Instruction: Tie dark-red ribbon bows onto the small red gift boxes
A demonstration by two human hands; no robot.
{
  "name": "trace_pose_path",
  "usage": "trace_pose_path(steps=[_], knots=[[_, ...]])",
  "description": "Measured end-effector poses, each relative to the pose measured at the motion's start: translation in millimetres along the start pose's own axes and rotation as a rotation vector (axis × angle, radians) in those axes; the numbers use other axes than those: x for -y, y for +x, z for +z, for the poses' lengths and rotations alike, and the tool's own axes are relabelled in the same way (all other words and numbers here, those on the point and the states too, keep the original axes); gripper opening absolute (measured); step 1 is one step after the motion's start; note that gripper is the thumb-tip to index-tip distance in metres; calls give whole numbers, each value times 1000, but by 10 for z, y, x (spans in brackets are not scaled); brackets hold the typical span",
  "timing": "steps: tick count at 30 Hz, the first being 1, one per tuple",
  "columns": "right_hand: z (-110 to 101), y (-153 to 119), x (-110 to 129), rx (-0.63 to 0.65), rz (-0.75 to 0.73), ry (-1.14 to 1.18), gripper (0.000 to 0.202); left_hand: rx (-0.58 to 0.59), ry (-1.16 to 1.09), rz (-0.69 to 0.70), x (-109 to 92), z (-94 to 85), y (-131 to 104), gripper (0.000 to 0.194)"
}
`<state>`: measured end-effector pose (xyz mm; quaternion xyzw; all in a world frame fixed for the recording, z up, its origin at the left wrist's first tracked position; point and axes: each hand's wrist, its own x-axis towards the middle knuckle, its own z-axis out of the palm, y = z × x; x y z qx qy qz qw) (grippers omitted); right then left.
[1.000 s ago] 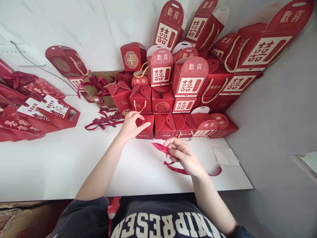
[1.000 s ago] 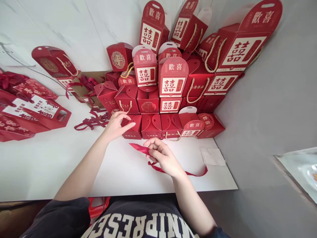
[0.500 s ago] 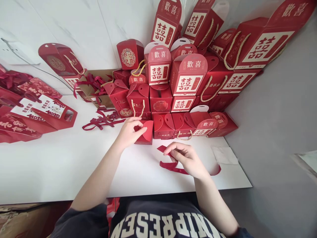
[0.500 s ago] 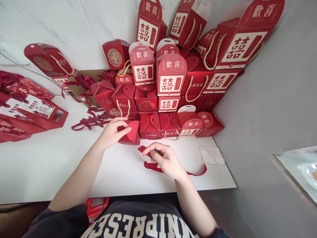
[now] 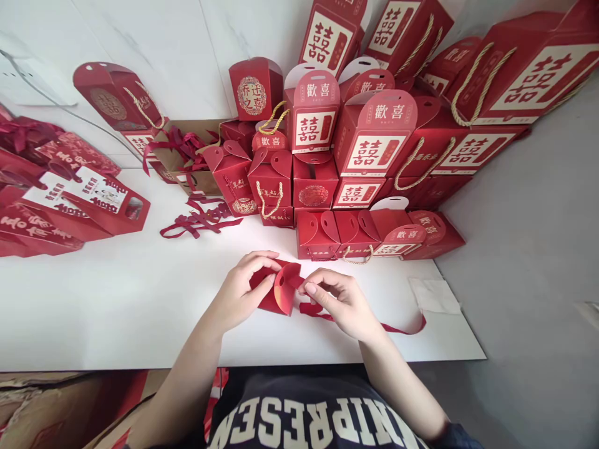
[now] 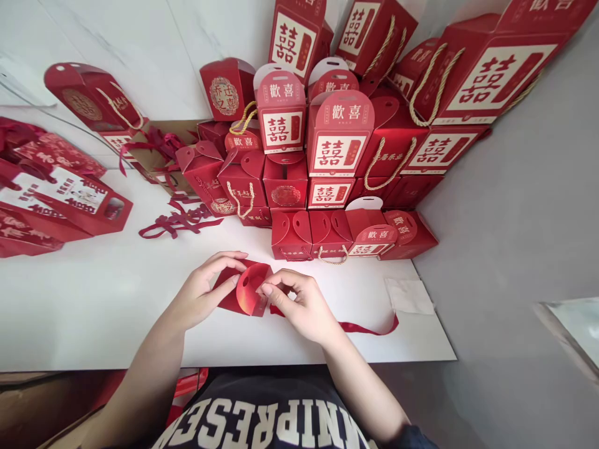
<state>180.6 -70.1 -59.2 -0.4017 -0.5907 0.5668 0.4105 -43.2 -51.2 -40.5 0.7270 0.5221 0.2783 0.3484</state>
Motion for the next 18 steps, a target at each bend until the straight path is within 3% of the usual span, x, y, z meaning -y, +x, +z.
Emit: trace_pose_path(steps=[5, 13, 18], knots=[[89, 2, -51, -13, 26, 43, 29, -19, 42, -11, 28, -5, -44, 14], [133, 29, -71, -13, 40, 65, 28, 0, 95, 24, 32, 10, -88, 26], [169, 61, -54, 24, 33, -31, 28, 4, 110, 24, 25, 25, -94, 17]])
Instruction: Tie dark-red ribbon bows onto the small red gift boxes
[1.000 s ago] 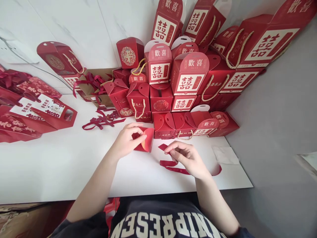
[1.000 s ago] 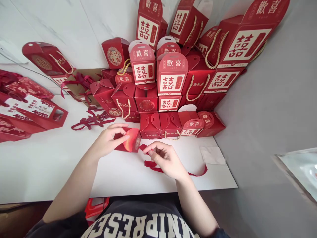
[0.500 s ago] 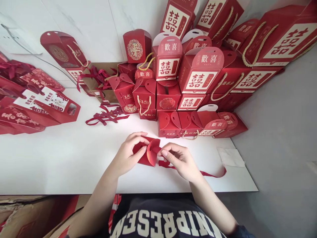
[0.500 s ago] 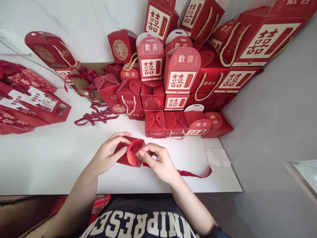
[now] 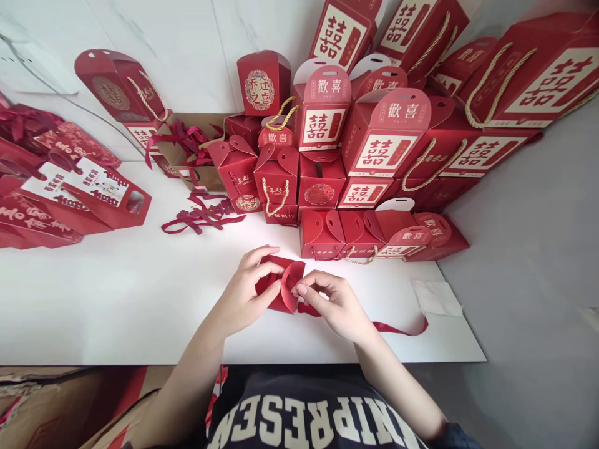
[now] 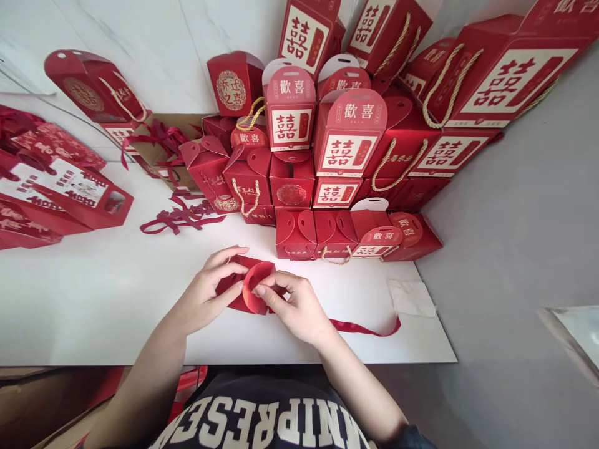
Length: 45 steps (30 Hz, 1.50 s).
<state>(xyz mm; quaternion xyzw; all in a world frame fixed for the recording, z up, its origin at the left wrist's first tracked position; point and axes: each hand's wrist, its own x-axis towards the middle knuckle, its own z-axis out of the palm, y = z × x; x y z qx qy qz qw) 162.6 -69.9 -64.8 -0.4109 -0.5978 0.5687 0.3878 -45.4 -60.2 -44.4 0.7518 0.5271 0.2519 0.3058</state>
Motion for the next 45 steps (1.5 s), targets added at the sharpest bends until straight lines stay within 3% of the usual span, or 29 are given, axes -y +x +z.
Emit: trace_pose_path(steps=[4, 9, 14, 16, 20, 22, 25, 28, 36, 45], knots=[[4, 12, 28, 4, -51, -127, 27, -20, -47, -15, -3, 1, 7, 14], [-43, 77, 116, -102, -302, -365, 15, -149, -161, 35, 40, 16, 10, 11], [-55, 284, 181, 173, -330, -258, 20, -307, -303, 210, 45, 17, -30, 9], [-48, 355, 182, 187, -280, -133, 23, -345, -253, 221, 24, -20, -73, 9], [-38, 406, 198, 42, -293, 158, 19, -276, 103, 95, -8, -74, -191, 46], [-24, 403, 213, 16, -308, 207, 19, -279, 185, 9, 3, -51, -245, 42], [35, 401, 216, 46, -254, 126, 24, -406, 75, -124, 54, 9, -296, 23], [124, 407, 193, 67, -205, -22, 27, -511, -53, -242, 112, 31, -310, 22], [254, 428, 129, 73, -197, -226, 26, -490, -297, -327, 196, 13, -313, 32], [303, 477, 117, 122, -313, -295, 25, -438, -497, -365, 220, 38, -283, 42]])
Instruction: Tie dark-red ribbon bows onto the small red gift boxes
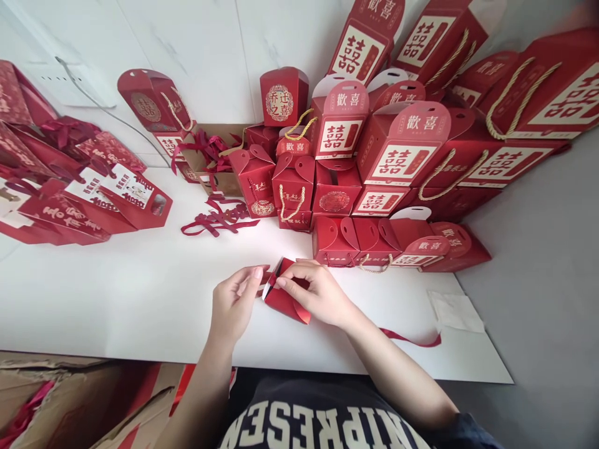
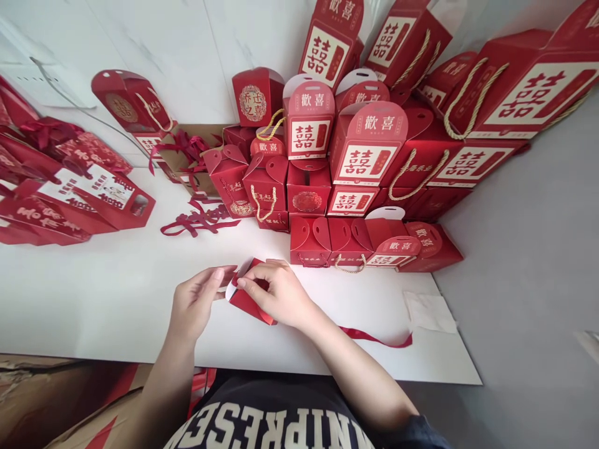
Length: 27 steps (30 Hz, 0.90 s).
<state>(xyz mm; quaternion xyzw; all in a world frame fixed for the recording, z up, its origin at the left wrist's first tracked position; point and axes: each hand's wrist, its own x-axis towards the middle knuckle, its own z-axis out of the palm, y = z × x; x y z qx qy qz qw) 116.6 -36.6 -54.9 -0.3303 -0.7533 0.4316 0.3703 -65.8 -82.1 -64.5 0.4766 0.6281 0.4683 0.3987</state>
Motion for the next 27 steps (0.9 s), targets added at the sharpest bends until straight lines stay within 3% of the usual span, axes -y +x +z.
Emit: trace_pose_path(steps=[5, 10, 15, 27], knots=[[-25, -29, 2, -20, 47, -10, 23, 1, 23, 43, -27, 53, 31, 34], [-19, -54, -20, -115, 154, -6, 22, 4, -40, 10, -87, 74, 21, 40], [46, -30, -45, -168, 144, 77, 7, 54, -43, -5, -66, 79, 3, 44], [88, -58, -69, -213, 131, 251, 4, 88, -53, 39, -41, 79, -104, 32]])
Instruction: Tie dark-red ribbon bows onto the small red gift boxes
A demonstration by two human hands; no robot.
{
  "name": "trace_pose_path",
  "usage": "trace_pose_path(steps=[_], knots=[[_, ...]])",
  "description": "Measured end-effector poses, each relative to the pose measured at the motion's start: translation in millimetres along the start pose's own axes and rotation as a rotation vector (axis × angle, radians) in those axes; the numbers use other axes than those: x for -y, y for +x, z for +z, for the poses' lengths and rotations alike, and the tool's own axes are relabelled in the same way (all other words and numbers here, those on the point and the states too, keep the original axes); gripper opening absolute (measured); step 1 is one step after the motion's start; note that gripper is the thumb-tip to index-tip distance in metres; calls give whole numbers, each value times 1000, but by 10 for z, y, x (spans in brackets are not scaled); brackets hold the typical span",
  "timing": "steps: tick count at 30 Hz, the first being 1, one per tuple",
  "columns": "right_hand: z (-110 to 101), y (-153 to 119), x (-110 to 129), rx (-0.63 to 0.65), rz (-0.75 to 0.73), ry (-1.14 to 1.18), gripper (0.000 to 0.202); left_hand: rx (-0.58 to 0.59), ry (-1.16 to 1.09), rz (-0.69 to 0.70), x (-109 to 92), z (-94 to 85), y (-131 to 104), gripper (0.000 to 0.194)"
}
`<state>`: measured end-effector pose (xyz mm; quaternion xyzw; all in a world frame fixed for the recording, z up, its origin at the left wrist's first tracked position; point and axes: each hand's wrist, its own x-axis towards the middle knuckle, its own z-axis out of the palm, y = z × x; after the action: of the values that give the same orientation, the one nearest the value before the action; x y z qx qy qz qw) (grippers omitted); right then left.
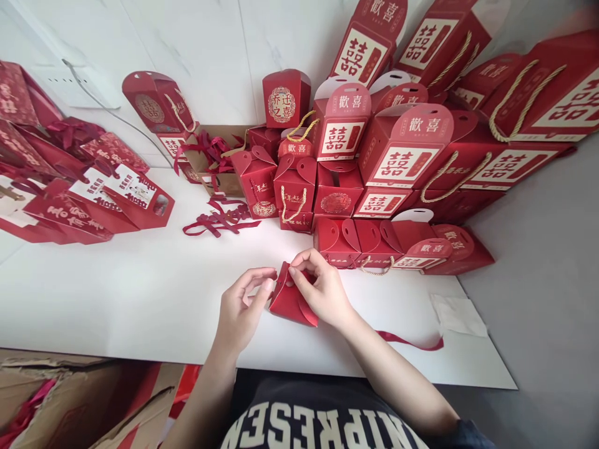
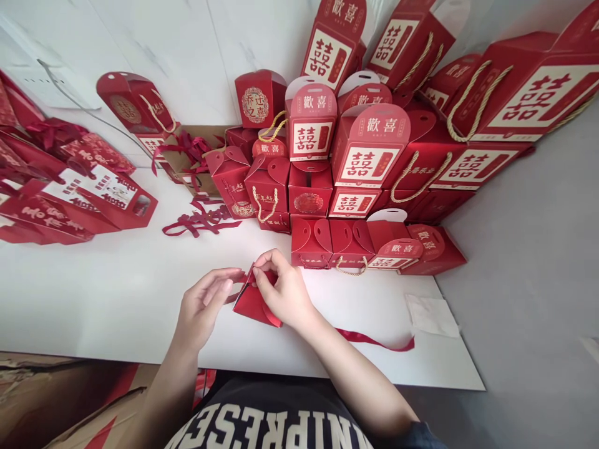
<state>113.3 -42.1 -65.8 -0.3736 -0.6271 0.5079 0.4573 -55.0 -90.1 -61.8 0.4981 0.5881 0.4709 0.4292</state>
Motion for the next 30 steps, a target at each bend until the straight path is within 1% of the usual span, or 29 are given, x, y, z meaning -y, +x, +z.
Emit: trace_pose_path(steps=[3, 4, 5, 8, 9, 14, 18, 21, 22, 24, 26, 28, 30], knots=[[11, 2, 10, 8, -15, -50, 2, 40, 63, 12, -24, 11, -44, 46], [15, 3, 13, 11, -23, -68, 2, 47, 63, 11, -26, 14, -53, 47], [19, 3, 16, 14, -31, -82, 2, 50, 50, 7, -25, 15, -59, 44], [24, 3, 20, 22, -51, -110, 3, 53, 2, -3, -9, 19, -53, 26], [25, 3, 21, 26, -60, -122, 2, 50, 3, 0, -4, 22, -44, 24], [24, 2, 26, 34, -107, -223, 4, 37, 51, 22, 16, 64, 21, 29], [25, -5, 14, 40, -120, -229, 5, 54, -33, 26, 38, 101, 48, 27], [26, -6, 12, 38, -122, -214, 3, 48, -113, 37, 48, 128, 39, 24], [18, -8, 16, 35, -114, -208, 2, 34, -154, 28, 52, 131, 36, 24], [-33, -26, 30, 10, -84, -197, 8, -16, -265, -15, 71, 105, 40, 25], [-150, -80, 35, -66, -63, -197, 14, -104, -370, -77, 114, 12, 64, 25], [-337, -184, 10, -194, -70, -217, 16, -244, -430, -123, 183, -163, 106, 24], [-561, -332, -59, -297, -47, -243, 17, -410, -449, -140, 274, -396, 155, 21]])
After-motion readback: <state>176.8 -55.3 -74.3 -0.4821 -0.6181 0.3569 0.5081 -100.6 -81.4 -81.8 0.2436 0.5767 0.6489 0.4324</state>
